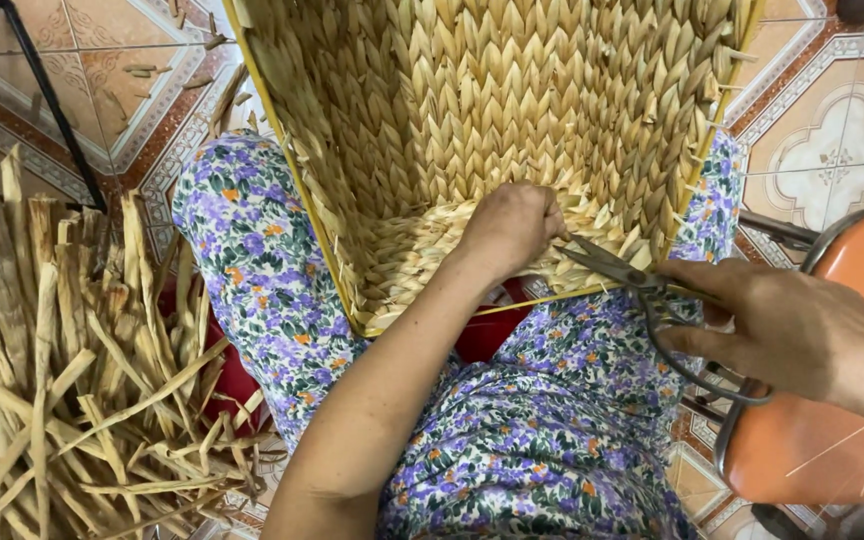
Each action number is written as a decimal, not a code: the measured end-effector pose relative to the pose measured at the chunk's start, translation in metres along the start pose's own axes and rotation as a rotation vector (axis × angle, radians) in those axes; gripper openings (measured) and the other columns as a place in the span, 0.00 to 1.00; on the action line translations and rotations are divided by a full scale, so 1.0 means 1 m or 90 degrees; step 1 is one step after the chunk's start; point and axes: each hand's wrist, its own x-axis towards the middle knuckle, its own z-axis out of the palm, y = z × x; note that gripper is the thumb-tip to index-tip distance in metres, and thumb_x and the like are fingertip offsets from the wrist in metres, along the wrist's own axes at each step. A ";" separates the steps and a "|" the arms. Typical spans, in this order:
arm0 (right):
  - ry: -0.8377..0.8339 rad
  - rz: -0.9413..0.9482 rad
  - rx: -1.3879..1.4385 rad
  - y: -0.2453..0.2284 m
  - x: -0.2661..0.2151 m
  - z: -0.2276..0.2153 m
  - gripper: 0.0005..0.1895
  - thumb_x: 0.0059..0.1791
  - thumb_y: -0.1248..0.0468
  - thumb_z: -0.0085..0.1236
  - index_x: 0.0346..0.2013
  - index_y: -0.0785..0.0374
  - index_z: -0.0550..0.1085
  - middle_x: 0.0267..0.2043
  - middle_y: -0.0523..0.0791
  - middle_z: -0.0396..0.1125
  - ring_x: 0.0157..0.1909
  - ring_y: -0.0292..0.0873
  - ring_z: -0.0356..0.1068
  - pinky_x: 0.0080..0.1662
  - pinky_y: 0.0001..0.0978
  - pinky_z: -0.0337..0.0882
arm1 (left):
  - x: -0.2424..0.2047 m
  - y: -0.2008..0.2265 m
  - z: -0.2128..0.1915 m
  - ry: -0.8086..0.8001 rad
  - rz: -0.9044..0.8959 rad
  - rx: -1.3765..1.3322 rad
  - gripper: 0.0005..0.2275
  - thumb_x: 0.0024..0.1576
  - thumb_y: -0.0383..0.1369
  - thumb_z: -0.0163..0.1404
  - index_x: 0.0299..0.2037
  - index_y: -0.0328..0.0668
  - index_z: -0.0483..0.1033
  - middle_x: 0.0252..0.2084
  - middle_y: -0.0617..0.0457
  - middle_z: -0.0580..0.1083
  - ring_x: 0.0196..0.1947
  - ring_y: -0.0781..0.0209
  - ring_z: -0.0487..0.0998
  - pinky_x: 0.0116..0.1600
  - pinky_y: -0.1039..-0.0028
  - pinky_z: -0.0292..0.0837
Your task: Trimming and finishing a woven water hyacinth basket using scissors and additional plant fiber strips.
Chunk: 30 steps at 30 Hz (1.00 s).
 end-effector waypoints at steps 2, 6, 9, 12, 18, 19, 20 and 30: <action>-0.045 0.032 0.001 0.002 0.002 0.001 0.41 0.50 0.40 0.55 0.76 0.43 0.58 0.36 0.41 0.69 0.23 0.34 0.76 0.32 0.29 0.76 | -0.001 -0.003 0.000 0.059 0.028 -0.095 0.05 0.53 0.33 0.58 0.29 0.43 0.82 0.33 0.49 0.81 0.35 0.60 0.82 0.47 0.65 0.77; -0.035 0.035 -0.002 -0.003 -0.001 -0.006 0.41 0.50 0.40 0.55 0.76 0.43 0.58 0.33 0.41 0.70 0.23 0.35 0.75 0.31 0.29 0.75 | -0.002 0.002 -0.004 0.016 0.002 -0.098 0.07 0.56 0.34 0.57 0.30 0.40 0.80 0.32 0.49 0.81 0.35 0.62 0.83 0.47 0.68 0.80; -0.001 0.010 -0.024 -0.003 0.007 -0.002 0.40 0.49 0.40 0.57 0.74 0.45 0.61 0.30 0.42 0.70 0.28 0.38 0.74 0.33 0.32 0.75 | -0.008 0.010 -0.014 0.008 -0.023 -0.153 0.07 0.55 0.34 0.58 0.29 0.41 0.81 0.32 0.50 0.81 0.34 0.62 0.83 0.46 0.67 0.78; 0.018 -0.035 -0.021 -0.001 0.014 0.006 0.39 0.49 0.41 0.58 0.72 0.46 0.63 0.29 0.43 0.71 0.32 0.40 0.73 0.37 0.34 0.75 | -0.004 0.003 -0.007 0.018 -0.006 -0.158 0.07 0.55 0.34 0.58 0.28 0.40 0.81 0.31 0.50 0.81 0.34 0.62 0.83 0.47 0.66 0.78; 0.077 -0.114 0.025 0.014 0.012 0.018 0.37 0.46 0.44 0.58 0.69 0.44 0.65 0.25 0.49 0.74 0.29 0.44 0.75 0.41 0.40 0.76 | 0.002 0.002 -0.008 0.015 -0.087 -0.228 0.07 0.60 0.26 0.47 0.33 0.40 0.78 0.34 0.51 0.79 0.34 0.63 0.81 0.42 0.71 0.82; 0.063 -0.092 0.038 0.020 0.012 0.022 0.38 0.46 0.45 0.60 0.71 0.41 0.65 0.25 0.48 0.74 0.28 0.43 0.75 0.39 0.40 0.76 | 0.001 -0.001 -0.015 0.057 -0.100 -0.245 0.07 0.62 0.25 0.45 0.34 0.38 0.77 0.35 0.50 0.79 0.35 0.63 0.81 0.43 0.72 0.82; 0.050 -0.068 0.050 0.026 0.011 0.027 0.38 0.46 0.46 0.61 0.72 0.39 0.65 0.25 0.47 0.73 0.27 0.42 0.75 0.38 0.39 0.77 | 0.001 -0.003 -0.023 0.099 -0.110 -0.262 0.07 0.63 0.23 0.43 0.36 0.37 0.76 0.36 0.49 0.78 0.36 0.62 0.81 0.44 0.73 0.82; 0.073 -0.030 0.055 0.042 0.012 0.040 0.53 0.34 0.41 0.73 0.72 0.40 0.63 0.31 0.40 0.66 0.30 0.37 0.71 0.35 0.32 0.76 | 0.011 0.005 0.006 -0.068 -0.057 -0.141 0.03 0.57 0.29 0.53 0.31 0.42 0.76 0.37 0.52 0.78 0.40 0.64 0.79 0.53 0.71 0.76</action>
